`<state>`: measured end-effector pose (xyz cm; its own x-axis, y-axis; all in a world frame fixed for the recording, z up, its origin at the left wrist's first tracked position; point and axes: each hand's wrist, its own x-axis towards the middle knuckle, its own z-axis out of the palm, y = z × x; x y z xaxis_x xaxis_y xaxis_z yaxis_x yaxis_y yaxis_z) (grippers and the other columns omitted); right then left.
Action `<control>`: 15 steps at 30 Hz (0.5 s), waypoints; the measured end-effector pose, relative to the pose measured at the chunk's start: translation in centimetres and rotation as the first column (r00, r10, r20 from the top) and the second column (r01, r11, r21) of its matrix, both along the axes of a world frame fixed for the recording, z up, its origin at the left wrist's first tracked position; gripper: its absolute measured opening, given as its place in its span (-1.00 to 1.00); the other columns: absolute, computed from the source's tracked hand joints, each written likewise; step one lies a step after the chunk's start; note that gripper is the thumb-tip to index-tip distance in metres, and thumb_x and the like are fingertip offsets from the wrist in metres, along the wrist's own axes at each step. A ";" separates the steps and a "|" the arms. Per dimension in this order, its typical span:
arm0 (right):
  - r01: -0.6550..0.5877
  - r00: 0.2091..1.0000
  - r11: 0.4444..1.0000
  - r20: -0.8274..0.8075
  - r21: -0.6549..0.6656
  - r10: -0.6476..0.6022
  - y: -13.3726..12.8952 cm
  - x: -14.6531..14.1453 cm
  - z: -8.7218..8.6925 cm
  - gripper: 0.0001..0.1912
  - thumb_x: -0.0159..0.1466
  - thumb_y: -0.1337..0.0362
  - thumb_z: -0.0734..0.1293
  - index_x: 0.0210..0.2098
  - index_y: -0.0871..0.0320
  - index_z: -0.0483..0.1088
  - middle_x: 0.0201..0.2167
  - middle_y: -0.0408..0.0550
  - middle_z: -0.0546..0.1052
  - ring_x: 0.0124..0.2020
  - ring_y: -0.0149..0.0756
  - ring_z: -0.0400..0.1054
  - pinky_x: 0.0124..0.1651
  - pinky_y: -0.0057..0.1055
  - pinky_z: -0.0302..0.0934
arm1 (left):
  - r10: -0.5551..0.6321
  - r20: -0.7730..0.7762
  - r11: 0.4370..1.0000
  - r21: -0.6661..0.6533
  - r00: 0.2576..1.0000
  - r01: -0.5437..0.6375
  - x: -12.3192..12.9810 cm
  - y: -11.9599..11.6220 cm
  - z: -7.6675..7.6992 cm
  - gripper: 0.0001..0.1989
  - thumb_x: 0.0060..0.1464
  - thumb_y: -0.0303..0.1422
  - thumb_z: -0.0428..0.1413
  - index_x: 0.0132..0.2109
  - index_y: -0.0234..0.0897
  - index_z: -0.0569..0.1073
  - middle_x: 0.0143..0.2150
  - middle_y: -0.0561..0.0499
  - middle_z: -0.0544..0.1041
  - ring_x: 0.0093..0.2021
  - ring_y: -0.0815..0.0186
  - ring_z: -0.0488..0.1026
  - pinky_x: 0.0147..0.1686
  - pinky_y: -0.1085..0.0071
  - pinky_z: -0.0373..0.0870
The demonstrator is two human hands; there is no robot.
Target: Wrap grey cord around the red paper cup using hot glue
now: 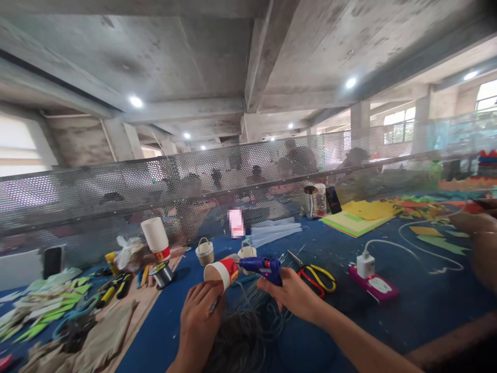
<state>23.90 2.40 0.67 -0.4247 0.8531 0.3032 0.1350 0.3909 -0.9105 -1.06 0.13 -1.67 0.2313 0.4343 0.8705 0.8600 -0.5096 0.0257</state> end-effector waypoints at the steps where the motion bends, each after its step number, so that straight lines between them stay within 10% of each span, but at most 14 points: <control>1: 0.005 1.000 1.000 0.009 -0.003 -0.005 0.0 0.0 0.0 -0.57 0.27 -0.05 0.31 -0.16 0.22 0.47 -0.67 -0.30 0.22 -0.70 -0.51 0.13 -0.63 -0.59 0.11 | 0.006 0.014 1.000 -0.003 1.000 -0.006 0.0 0.1 -0.1 -0.89 0.19 -0.47 0.11 -0.30 -0.25 0.51 -0.28 -0.05 0.62 -0.23 0.20 0.51 -0.16 0.31 0.33; 15: -0.021 1.000 0.998 0.011 -0.056 0.021 -0.1 -0.1 -0.3 -0.54 0.23 -0.10 0.33 -0.23 0.22 0.44 -0.61 -0.27 0.25 -0.68 -0.50 0.13 -0.62 -0.53 0.18 | 0.064 0.370 0.976 -0.216 0.927 0.019 -0.3 0.2 -0.4 -0.82 0.14 -0.21 0.16 -0.24 -0.19 0.56 -0.25 -0.01 0.60 -0.22 0.18 0.50 -0.18 0.38 0.39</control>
<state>23.77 2.29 0.37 -0.4460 0.8594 0.2499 0.1383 0.3421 -0.9294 -1.35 0.35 -2.05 -0.1035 0.6194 0.7782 0.7777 -0.4373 0.4516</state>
